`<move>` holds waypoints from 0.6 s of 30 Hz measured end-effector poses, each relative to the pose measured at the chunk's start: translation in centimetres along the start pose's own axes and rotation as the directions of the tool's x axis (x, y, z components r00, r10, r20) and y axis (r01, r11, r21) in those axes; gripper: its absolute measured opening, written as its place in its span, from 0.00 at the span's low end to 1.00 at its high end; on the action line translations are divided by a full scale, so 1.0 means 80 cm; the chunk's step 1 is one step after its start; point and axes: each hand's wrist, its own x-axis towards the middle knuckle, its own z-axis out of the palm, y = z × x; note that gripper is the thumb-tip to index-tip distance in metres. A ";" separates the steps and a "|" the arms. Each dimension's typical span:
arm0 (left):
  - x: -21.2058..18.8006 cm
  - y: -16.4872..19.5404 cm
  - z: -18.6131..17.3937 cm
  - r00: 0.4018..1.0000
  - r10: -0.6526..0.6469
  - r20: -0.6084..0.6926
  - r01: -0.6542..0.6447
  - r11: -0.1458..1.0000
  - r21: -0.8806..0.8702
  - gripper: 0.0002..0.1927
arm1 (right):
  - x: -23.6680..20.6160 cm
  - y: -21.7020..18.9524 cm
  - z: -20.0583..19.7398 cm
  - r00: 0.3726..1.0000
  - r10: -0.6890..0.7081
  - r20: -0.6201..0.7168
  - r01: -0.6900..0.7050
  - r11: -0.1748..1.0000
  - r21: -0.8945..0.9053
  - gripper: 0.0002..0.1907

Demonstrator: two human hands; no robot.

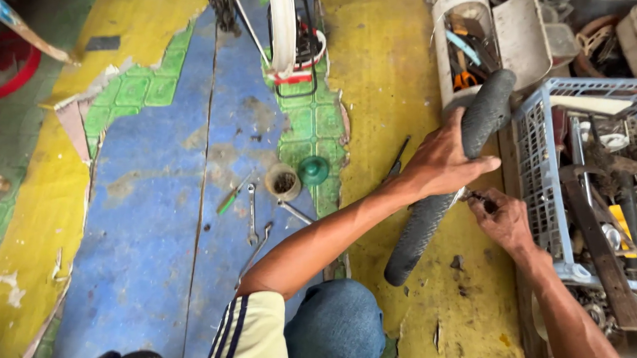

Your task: The person carries a bicycle wheel into a workshop and places it on the floor. They use a hammer and a screwdriver to remove the hub nut and axle, then inspect the hub and freewheel. The wheel is set aside after disassembly.

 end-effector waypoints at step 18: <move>0.028 -0.046 0.041 0.975 0.224 0.002 -0.223 0.971 -0.084 0.56 | -0.026 0.011 -0.005 1.000 -0.019 0.024 0.020 0.998 -0.056 0.19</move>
